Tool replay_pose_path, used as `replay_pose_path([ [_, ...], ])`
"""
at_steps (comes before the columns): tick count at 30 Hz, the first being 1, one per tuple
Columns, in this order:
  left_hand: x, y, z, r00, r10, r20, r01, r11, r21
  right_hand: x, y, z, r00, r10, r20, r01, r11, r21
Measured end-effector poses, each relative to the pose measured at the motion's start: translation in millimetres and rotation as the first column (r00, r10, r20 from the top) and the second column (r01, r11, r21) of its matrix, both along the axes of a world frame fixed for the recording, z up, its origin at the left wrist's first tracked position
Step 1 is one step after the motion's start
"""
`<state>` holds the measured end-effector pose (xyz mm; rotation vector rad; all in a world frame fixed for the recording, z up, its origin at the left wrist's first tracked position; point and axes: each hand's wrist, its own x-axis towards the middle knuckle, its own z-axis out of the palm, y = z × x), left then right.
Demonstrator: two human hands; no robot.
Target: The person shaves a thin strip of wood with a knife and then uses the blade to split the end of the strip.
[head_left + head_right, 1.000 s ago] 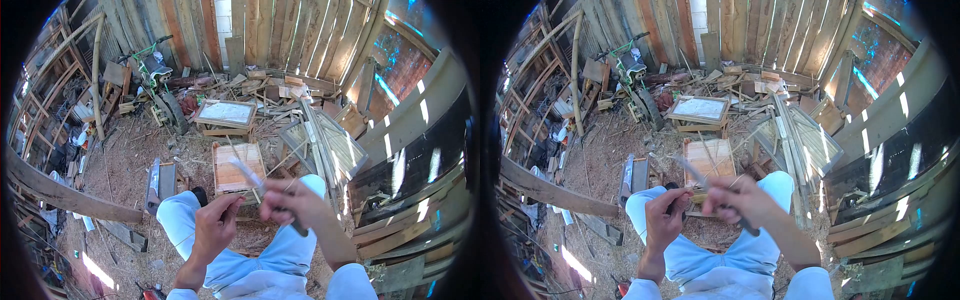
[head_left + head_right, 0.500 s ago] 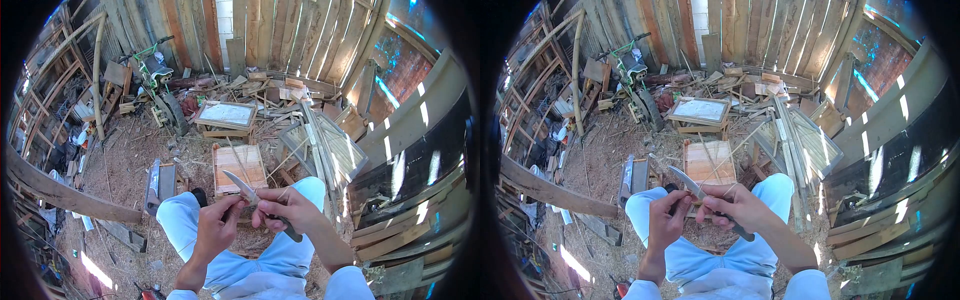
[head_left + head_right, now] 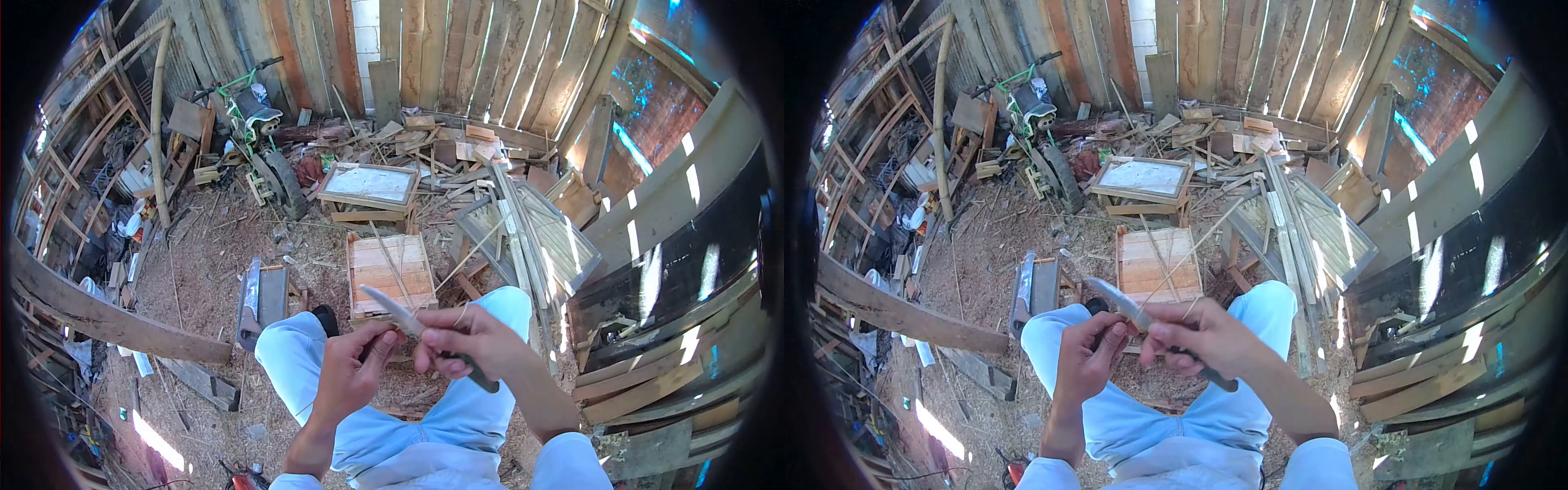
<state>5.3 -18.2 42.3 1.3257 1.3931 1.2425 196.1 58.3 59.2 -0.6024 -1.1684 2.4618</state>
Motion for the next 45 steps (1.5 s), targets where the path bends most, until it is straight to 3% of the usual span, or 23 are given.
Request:
replay_pose_path([
  [5, 6, 2, 10, 1.000, -0.009, 0.008, 0.008, 1.000, 0.026, 8, 7, 17, 0.995, -0.074, 0.071, 0.069, 0.996, 0.063],
  [7, -2, -1, 1, 1.000, -0.011, 0.011, 0.011, 0.999, 0.040, 23, 19, 26, 0.939, -0.340, 0.055, 0.319, 0.918, 0.237],
  [10, -6, -3, -1, 0.999, -0.029, -0.031, 0.031, 0.998, 0.049, 34, 33, 26, 0.931, -0.366, -0.009, 0.363, 0.921, 0.140],
  [13, 1, 1, 1, 0.999, -0.032, -0.008, 0.033, 0.999, 0.032, 22, 18, 25, 0.948, -0.315, 0.040, 0.302, 0.934, 0.191],
  [15, 3, 2, 6, 0.999, -0.014, 0.034, 0.013, 1.000, 0.016, 8, 3, 17, 0.982, -0.159, 0.101, 0.137, 0.970, 0.201],
  [17, 3, -1, 12, 0.997, -0.018, 0.076, 0.019, 1.000, -0.009, 6, 1, 18, 0.994, -0.097, 0.050, 0.088, 0.985, 0.149],
  [18, 1, -1, 10, 0.997, -0.024, 0.072, 0.025, 1.000, -0.010, 13, 7, 18, 0.994, -0.103, 0.046, 0.095, 0.984, 0.149],
  [20, -7, -5, 3, 0.998, -0.035, 0.048, 0.038, 0.998, -0.045, 29, 25, 24, 0.946, -0.322, -0.033, 0.324, 0.939, 0.120],
  [23, -13, -6, -2, 0.996, -0.075, 0.052, 0.079, 0.995, -0.064, 28, 23, 34, 0.922, -0.386, 0.021, 0.382, 0.919, 0.101],
  [27, -10, -3, -1, 0.997, -0.043, 0.062, 0.047, 0.997, -0.066, 20, 15, 29, 0.961, -0.266, 0.071, 0.264, 0.964, 0.033],
  [29, -13, -5, 0, 0.993, -0.085, 0.081, 0.089, 0.994, -0.058, 32, 26, 31, 0.950, -0.302, 0.074, 0.300, 0.953, 0.043],
  [31, -15, -6, 1, 0.993, -0.083, 0.086, 0.088, 0.995, -0.053, 41, 35, 31, 0.938, -0.334, -0.089, 0.335, 0.942, 0.004],
  [36, -20, -2, -3, 0.984, -0.130, 0.125, 0.141, 0.987, -0.082, 34, 26, 31, 0.946, -0.316, -0.068, 0.319, 0.947, 0.036],
  [38, -16, 0, -1, 0.974, -0.106, 0.200, 0.134, 0.982, -0.131, 19, 13, 24, 0.980, -0.184, 0.076, 0.177, 0.980, 0.085],
  [41, -16, 2, -3, 0.971, -0.142, 0.194, 0.164, 0.981, -0.099, 2, 1, 7, 0.997, -0.057, 0.051, 0.053, 0.995, 0.088],
  [42, -15, 1, -2, 0.971, -0.139, 0.193, 0.161, 0.981, -0.106, 4, 2, 6, 0.995, -0.098, 0.010, 0.098, 0.995, 0.026],
  [45, -13, -1, 0, 0.967, -0.116, 0.229, 0.139, 0.987, -0.086, 20, 18, 17, 0.980, -0.201, 0.000, 0.200, 0.978, 0.066],
])
